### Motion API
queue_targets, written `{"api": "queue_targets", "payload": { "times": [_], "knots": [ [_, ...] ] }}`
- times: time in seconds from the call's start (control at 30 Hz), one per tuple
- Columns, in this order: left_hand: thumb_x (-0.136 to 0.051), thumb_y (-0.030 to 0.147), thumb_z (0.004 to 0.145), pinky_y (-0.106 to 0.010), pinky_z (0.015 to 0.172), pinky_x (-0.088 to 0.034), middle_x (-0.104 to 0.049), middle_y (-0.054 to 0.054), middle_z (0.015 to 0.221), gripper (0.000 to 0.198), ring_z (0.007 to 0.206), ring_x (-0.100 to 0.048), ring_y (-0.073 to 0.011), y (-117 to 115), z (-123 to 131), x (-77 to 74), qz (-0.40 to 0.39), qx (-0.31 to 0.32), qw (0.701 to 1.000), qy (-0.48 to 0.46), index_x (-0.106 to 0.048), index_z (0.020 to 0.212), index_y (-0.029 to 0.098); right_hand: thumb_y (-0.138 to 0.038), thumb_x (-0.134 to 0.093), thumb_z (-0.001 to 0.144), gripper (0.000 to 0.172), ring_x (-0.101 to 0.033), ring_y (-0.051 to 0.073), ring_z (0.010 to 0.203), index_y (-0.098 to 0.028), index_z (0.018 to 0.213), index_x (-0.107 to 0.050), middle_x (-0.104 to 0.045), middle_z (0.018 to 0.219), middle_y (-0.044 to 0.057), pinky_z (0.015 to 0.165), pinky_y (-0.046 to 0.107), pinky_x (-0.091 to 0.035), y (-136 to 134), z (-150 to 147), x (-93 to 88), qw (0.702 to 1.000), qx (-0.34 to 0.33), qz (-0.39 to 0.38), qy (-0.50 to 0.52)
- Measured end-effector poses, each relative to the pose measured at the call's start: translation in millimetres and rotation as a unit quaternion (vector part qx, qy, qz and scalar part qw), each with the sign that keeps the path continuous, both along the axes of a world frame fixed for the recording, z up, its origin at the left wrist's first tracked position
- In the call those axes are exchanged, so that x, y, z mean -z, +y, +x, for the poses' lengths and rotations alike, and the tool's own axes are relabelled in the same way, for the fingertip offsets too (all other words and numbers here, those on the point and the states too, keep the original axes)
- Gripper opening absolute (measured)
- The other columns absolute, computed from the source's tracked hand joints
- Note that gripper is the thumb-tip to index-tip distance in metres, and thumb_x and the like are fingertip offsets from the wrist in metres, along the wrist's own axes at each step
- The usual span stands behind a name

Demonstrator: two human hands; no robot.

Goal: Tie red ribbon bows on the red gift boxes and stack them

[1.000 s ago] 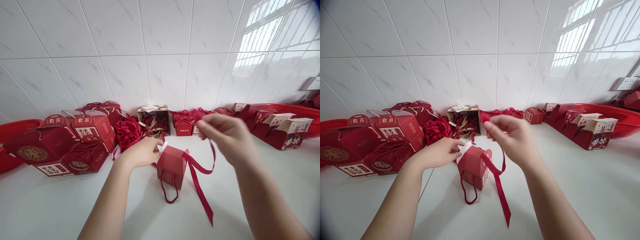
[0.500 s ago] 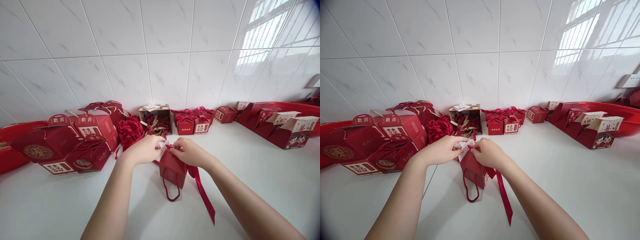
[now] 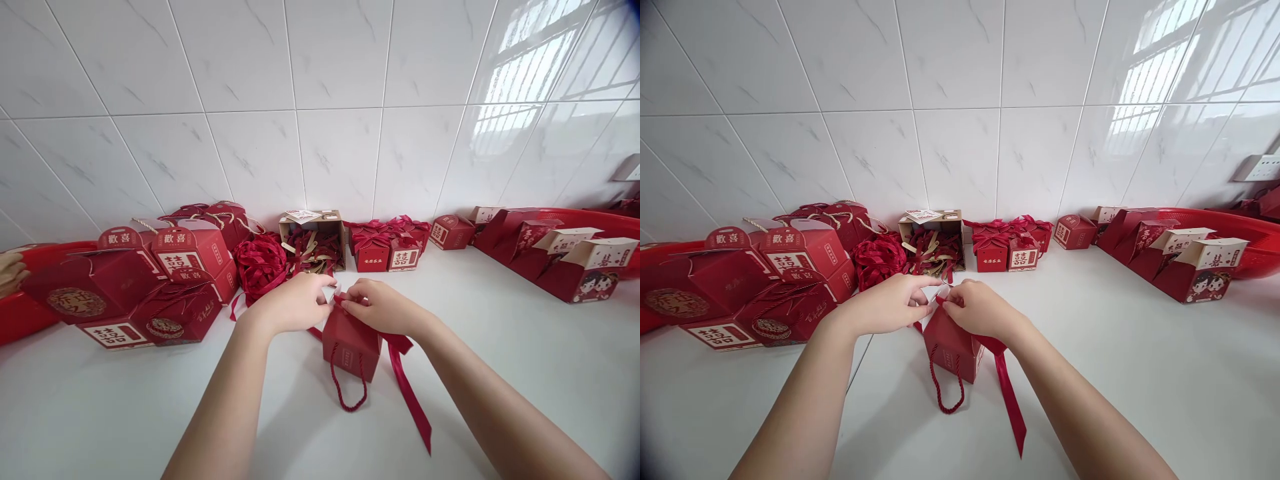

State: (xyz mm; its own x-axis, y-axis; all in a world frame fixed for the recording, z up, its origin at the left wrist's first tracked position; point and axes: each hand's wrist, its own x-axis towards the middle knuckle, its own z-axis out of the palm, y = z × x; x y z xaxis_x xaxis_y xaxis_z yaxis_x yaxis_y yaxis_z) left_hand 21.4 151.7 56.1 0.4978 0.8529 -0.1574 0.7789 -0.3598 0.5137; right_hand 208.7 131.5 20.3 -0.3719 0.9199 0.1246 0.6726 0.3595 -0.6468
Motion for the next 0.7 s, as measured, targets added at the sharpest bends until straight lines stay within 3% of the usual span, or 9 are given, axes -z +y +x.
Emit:
{"api": "queue_targets", "payload": {
  "times": [0.13,0.37,0.57,0.7],
  "knots": [
    [-0.052,0.032,0.077,-0.025,0.052,-0.039,-0.071,0.001,0.075,0.057,0.065,-0.062,-0.0195,-0.9,1.4,-1.2,-0.002,0.016,1.0,-0.002,-0.05,0.134,0.029,-0.024,-0.046,0.084,0.022,-0.05,0.015,0.069,-0.02,0.064,-0.052,-0.055,0.071,0.001,0.057,0.026,-0.035,-1.7,-0.3,-3.1,0.998,-0.05,-0.014,0.018],
    [-0.051,0.031,0.076,-0.024,0.048,-0.035,-0.067,0.001,0.069,0.059,0.058,-0.056,-0.0173,-3.7,2.2,-2.4,-0.002,0.019,1.0,0.003,-0.049,0.135,0.027,-0.026,-0.048,0.08,0.025,-0.045,0.013,0.061,-0.019,0.057,-0.042,-0.05,0.066,-0.001,0.053,0.026,-0.033,-0.4,1.4,-0.2,0.999,-0.006,-0.051,0.014],
    [-0.052,0.029,0.077,-0.023,0.048,-0.036,-0.069,0.0,0.075,0.054,0.061,-0.059,-0.017,-3.0,0.4,-4.1,-0.017,0.009,1.0,0.009,-0.053,0.131,0.028,-0.036,-0.056,0.078,0.021,-0.048,0.014,0.058,-0.02,0.064,-0.058,-0.052,0.062,-0.001,0.051,0.026,-0.035,-2.7,6.4,-8.0,0.993,-0.047,-0.1,0.048],
    [-0.051,0.031,0.078,-0.024,0.047,-0.035,-0.069,0.0,0.075,0.051,0.059,-0.058,-0.0165,-2.5,-0.8,-4.4,-0.015,0.016,1.0,0.008,-0.055,0.128,0.027,-0.039,-0.054,0.08,0.022,-0.042,0.012,0.054,-0.02,0.07,-0.059,-0.051,0.063,-0.001,0.047,0.025,-0.031,-0.5,7.9,-5.6,0.987,-0.043,-0.136,0.071]
  ]
}}
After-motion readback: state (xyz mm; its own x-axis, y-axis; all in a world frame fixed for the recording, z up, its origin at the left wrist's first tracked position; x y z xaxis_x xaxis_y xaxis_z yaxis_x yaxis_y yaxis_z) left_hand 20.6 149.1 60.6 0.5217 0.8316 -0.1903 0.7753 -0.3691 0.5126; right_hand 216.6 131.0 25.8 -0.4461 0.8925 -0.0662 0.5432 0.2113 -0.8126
